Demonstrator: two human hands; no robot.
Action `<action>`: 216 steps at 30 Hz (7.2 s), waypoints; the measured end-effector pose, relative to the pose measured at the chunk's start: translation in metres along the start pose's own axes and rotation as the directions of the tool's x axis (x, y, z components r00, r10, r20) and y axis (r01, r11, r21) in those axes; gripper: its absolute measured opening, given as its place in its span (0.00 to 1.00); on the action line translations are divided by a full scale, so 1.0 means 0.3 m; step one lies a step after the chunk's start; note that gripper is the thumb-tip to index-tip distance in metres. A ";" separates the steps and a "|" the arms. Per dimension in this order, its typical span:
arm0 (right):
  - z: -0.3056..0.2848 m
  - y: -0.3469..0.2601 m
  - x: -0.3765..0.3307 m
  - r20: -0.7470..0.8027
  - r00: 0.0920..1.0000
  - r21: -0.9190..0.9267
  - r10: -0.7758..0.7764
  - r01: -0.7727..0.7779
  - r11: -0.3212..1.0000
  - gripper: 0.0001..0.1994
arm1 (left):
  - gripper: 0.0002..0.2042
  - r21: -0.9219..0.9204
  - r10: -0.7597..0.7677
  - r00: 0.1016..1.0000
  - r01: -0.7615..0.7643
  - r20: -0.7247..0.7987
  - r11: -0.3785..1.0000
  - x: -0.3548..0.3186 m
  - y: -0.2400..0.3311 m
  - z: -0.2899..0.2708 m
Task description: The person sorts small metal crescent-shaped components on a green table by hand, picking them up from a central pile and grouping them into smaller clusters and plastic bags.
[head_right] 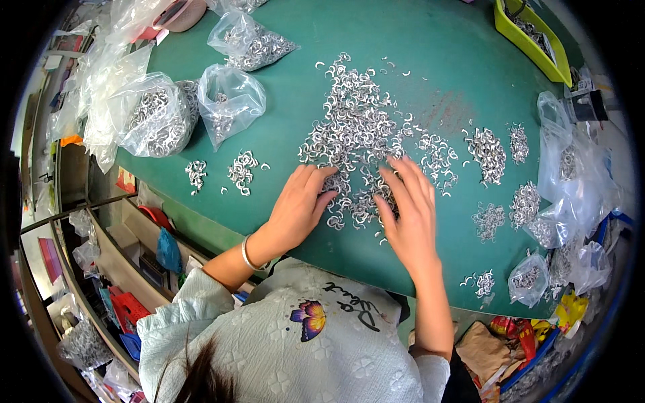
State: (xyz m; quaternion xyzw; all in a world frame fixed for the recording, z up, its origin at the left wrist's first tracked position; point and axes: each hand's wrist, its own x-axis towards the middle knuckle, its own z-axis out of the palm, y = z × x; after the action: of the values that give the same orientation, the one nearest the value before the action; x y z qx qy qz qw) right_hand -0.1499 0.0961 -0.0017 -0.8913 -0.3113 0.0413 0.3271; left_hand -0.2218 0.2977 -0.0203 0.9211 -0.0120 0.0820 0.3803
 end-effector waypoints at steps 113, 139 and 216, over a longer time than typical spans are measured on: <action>-0.001 -0.001 -0.129 -0.294 0.951 -0.035 0.101 -0.116 0.993 0.12 | 0.16 0.006 0.157 0.987 -0.157 -0.025 0.988 0.080 0.111 0.090; 0.034 0.032 0.000 -0.272 0.962 -0.143 0.028 -0.069 0.987 0.07 | 0.17 -0.839 -0.202 0.863 0.501 0.463 0.213 0.078 0.098 0.035; 0.068 -0.188 -0.260 0.026 0.968 0.534 0.251 -0.226 0.815 0.07 | 0.10 0.168 -0.252 0.609 0.546 -0.752 0.821 -0.277 -0.310 -0.274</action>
State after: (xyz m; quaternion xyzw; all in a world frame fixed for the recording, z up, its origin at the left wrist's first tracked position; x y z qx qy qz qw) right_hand -0.2480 0.0955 0.0066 -0.7978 -0.1659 0.1462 0.5609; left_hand -0.3077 0.4181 -0.0415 0.8522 0.3592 0.3365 0.1775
